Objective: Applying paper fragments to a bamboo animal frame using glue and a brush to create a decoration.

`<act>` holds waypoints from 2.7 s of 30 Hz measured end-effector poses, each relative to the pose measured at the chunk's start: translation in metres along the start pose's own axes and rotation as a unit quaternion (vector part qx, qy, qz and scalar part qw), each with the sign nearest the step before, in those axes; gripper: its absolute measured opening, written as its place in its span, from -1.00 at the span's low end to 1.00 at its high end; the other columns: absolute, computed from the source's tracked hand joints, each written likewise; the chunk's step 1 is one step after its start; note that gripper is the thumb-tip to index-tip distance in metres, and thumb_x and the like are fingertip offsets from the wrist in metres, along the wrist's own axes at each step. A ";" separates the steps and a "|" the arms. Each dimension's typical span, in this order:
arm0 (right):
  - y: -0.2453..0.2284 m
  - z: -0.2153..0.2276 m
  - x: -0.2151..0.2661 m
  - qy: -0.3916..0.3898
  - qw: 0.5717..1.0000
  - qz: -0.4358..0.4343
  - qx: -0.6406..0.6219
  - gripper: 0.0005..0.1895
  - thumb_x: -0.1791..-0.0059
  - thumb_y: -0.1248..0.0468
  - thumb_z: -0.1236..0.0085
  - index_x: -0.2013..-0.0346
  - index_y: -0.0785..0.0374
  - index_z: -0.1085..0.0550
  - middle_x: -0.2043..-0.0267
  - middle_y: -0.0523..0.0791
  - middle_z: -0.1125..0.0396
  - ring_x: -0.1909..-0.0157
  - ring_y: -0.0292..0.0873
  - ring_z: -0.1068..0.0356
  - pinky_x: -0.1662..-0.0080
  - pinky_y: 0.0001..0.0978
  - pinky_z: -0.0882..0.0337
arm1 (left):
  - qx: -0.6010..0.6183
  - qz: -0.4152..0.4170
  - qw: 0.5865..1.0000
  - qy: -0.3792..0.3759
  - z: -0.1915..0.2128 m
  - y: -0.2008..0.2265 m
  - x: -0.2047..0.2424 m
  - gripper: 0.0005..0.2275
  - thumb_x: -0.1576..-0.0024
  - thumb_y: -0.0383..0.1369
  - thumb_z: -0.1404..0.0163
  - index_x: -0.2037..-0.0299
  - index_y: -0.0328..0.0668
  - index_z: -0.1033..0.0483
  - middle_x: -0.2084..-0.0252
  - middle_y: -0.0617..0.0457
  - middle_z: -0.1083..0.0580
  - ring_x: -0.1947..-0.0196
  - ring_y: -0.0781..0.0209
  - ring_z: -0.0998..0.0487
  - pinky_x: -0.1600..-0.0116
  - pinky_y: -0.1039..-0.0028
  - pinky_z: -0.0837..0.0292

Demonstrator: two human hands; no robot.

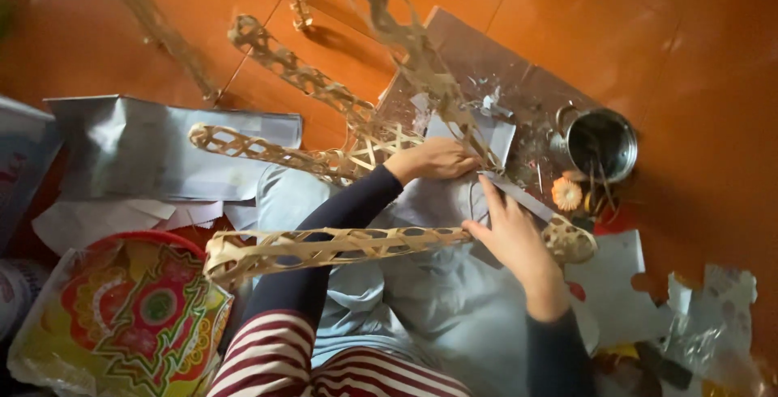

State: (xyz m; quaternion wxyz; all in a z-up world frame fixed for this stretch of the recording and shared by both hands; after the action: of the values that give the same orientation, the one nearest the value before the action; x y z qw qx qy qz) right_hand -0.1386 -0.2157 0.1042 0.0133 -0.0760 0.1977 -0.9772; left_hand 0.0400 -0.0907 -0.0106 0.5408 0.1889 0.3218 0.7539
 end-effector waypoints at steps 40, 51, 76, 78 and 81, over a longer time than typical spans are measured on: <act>0.080 -0.056 -0.093 0.248 0.961 -0.101 -0.065 -0.11 -0.11 0.21 -0.08 -0.56 0.05 0.26 0.65 -0.24 -0.27 0.70 -0.27 -0.19 0.61 -0.35 -0.21 | -0.252 0.083 0.908 0.324 -0.191 0.012 0.060 -0.22 -0.34 -0.11 0.05 -0.50 -0.55 0.28 -0.52 -0.61 0.16 -0.53 -0.62 0.17 -0.55 -0.25 0.26; 0.066 -0.047 -0.073 0.216 0.960 -0.115 -0.133 -0.12 -0.13 0.25 -0.04 -0.58 0.04 0.28 0.66 -0.22 -0.27 0.69 -0.24 -0.20 0.60 -0.33 -0.22 | -0.134 0.074 0.933 0.325 -0.112 0.094 0.108 -0.58 -0.30 -0.35 0.13 -0.33 -0.44 -0.27 -0.34 -0.32 -0.30 -0.42 -0.26 -0.24 -0.53 -0.16 0.16; 0.071 -0.056 0.019 0.371 0.863 -0.103 -0.327 -0.69 -0.02 0.43 -0.25 -0.02 0.32 -0.41 0.08 -0.05 -0.42 0.15 -0.14 -0.40 0.18 -0.33 -0.42 | 0.291 -0.089 0.944 -0.124 0.021 0.051 0.006 -0.51 -0.19 -0.13 -0.22 -0.27 -0.17 -0.48 -0.41 -0.05 -0.37 -0.36 0.09 -0.40 -0.36 0.30 -0.38; 0.078 -0.060 0.008 0.368 0.883 -0.167 -0.239 -0.84 -0.12 0.36 -0.18 0.30 0.36 -0.43 0.34 0.06 -0.39 0.37 0.06 -0.38 0.35 -0.19 -0.33 | 0.154 0.046 0.978 -0.134 0.017 0.051 0.011 -0.42 -0.04 -0.02 -0.25 -0.21 -0.15 -0.50 -0.01 -0.01 -0.60 -0.01 0.18 -0.60 -0.09 0.35 -0.50; 0.074 -0.063 0.001 0.376 0.897 -0.152 -0.176 -0.79 -0.12 0.31 -0.14 0.34 0.38 -0.40 0.41 0.16 -0.33 0.39 0.24 -0.35 0.40 -0.08 -0.26 | 0.152 0.015 0.982 -0.115 0.018 0.058 0.017 -0.39 -0.03 0.03 -0.25 -0.19 -0.21 -0.50 0.09 -0.03 -0.62 0.09 0.15 -0.62 0.01 0.33 -0.50</act>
State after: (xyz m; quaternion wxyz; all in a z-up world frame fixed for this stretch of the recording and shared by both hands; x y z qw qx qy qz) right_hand -0.1496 -0.2600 0.0183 -0.2242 0.2668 0.3423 -0.8726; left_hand 0.0057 -0.0819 0.0412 0.5276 0.3596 0.3650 0.6776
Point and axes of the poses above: each hand's wrist, its own x-axis away from the middle knuckle, its own z-axis out of the back of the hand, y = z × x, the point moved 1 cm from there along -x, towards the middle knuckle
